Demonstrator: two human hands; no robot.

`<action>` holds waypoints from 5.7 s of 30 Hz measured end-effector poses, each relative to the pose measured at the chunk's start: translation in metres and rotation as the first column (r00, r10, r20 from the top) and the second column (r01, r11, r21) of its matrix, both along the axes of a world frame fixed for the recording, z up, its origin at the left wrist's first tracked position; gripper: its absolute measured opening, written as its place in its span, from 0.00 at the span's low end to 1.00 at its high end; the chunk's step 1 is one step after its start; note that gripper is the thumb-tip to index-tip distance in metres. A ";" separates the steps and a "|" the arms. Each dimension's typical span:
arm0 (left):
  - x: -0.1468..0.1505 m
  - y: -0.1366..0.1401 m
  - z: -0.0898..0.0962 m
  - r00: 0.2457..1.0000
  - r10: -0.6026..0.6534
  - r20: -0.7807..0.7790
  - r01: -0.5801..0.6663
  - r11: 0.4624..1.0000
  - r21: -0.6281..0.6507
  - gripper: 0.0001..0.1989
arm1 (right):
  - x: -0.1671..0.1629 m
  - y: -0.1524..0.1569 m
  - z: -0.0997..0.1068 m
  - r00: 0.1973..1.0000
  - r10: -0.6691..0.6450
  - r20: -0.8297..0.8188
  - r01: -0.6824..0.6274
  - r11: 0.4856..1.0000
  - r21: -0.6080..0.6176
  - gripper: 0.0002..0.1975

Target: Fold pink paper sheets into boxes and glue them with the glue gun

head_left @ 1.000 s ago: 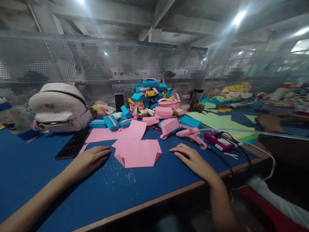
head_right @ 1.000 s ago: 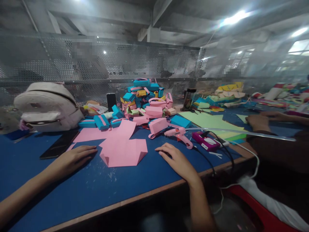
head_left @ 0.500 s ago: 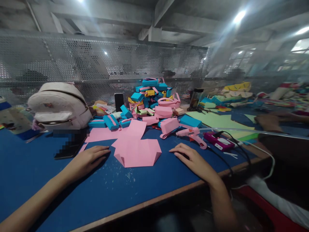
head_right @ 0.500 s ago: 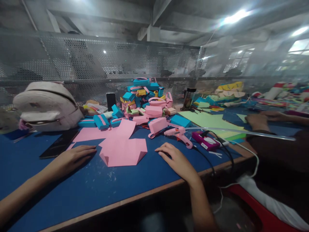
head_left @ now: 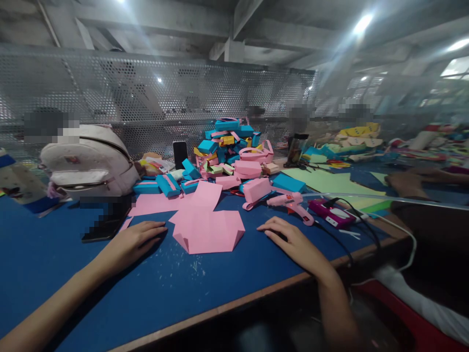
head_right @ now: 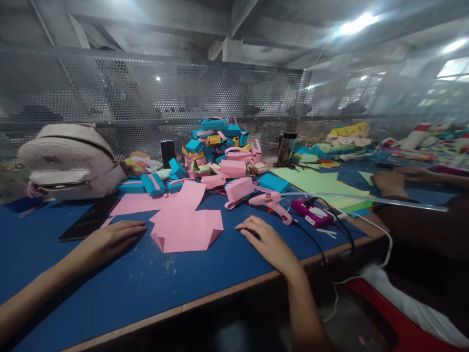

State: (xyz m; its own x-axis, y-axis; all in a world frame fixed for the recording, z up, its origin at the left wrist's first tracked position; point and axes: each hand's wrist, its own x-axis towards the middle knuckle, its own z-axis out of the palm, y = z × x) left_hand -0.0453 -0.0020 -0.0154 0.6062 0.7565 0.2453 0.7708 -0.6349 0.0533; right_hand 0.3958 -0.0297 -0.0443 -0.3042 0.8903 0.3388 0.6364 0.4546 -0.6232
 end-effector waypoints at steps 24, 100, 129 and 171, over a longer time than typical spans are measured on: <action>0.074 -0.015 0.021 0.959 0.043 0.282 0.015 0.980 -0.198 0.14 | -0.075 0.012 0.064 0.799 0.254 0.546 -0.352 0.933 0.081 0.13; 0.069 -0.011 0.022 0.585 -0.097 0.805 -0.083 0.980 0.178 0.06 | -0.113 0.086 0.023 0.617 0.194 -0.762 -0.621 0.715 -0.321 0.24; 0.078 -0.002 0.011 0.433 0.427 0.793 0.053 0.867 -0.496 0.15 | -0.112 0.103 0.020 0.723 0.209 -0.658 -0.496 0.820 -0.284 0.20; 0.046 0.007 0.003 0.968 -0.202 -0.151 0.213 0.975 0.057 0.16 | -0.102 0.097 0.017 0.695 0.457 0.555 -0.654 0.722 0.224 0.20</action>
